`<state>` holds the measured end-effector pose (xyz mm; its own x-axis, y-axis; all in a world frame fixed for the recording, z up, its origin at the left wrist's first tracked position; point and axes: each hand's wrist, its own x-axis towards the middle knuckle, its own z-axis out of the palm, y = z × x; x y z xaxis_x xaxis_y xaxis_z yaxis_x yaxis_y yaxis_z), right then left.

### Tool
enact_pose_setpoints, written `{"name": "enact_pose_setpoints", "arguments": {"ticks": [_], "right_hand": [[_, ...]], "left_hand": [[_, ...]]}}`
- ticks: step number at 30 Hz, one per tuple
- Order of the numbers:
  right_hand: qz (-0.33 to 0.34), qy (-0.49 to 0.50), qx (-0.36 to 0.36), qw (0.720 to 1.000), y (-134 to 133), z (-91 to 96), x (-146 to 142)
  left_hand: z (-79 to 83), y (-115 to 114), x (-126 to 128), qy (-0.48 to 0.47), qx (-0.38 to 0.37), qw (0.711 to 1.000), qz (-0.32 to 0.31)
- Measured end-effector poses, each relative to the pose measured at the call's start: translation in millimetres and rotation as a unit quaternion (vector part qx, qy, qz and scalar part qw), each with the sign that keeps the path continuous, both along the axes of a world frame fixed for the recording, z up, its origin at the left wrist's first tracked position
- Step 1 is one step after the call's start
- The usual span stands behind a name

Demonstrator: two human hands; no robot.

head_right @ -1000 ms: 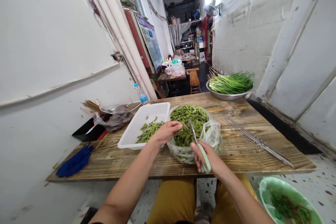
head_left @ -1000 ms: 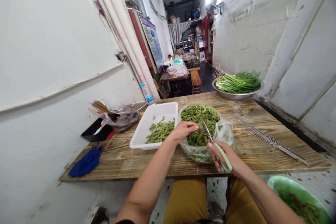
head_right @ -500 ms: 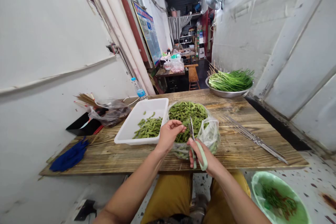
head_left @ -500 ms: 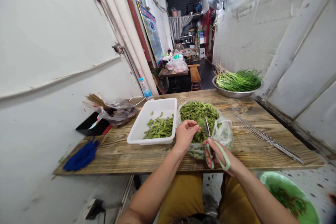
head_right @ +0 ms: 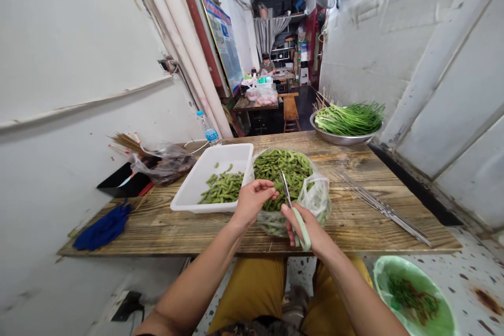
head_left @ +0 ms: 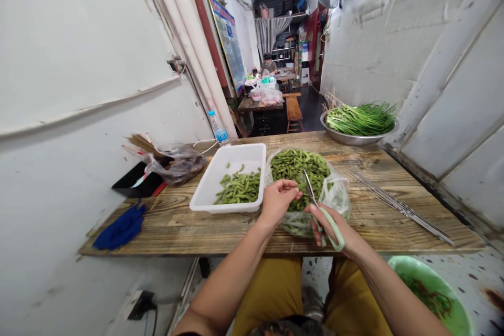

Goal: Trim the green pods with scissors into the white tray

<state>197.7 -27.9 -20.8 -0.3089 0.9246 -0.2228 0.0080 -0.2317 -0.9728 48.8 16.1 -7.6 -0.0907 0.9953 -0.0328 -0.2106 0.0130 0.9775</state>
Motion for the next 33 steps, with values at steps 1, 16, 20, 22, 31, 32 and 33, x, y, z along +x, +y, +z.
{"name": "enact_pose_setpoints", "arguments": {"ticks": [1, 16, 20, 22, 31, 32, 33], "right_hand": [[0.004, -0.008, 0.000, 1.000, 0.4, -0.2, 0.4], [0.019, 0.103, -0.104, 0.989, 2.2, -15.8, -0.8], [0.052, 0.160, -0.102, 0.981, 3.7, -20.3, 1.7], [0.044, 0.166, -0.112, 0.979, 3.7, -20.2, 1.1], [0.035, 0.152, -0.114, 0.981, 1.9, -21.3, 6.3], [0.031, 0.152, -0.112, 0.982, 1.8, -21.5, 6.7], [0.024, 0.150, -0.110, 0.982, 1.5, -21.3, 6.8]], "left_hand": [[-0.1, 0.2, -0.8, 0.003, -0.003, 1.000, 0.000], [5.5, 23.1, -75.8, 0.542, 0.115, 0.808, 0.202], [16.8, 68.2, -66.1, 0.679, 0.150, 0.700, 0.163], [14.7, 94.3, -47.6, 0.699, 0.174, 0.689, 0.077], [9.3, 121.5, -22.9, 0.484, 0.175, 0.857, 0.000], [8.4, 112.9, -21.9, 0.405, 0.152, 0.902, -0.017], [6.6, 102.8, -19.9, 0.315, 0.117, 0.941, -0.035]]}}
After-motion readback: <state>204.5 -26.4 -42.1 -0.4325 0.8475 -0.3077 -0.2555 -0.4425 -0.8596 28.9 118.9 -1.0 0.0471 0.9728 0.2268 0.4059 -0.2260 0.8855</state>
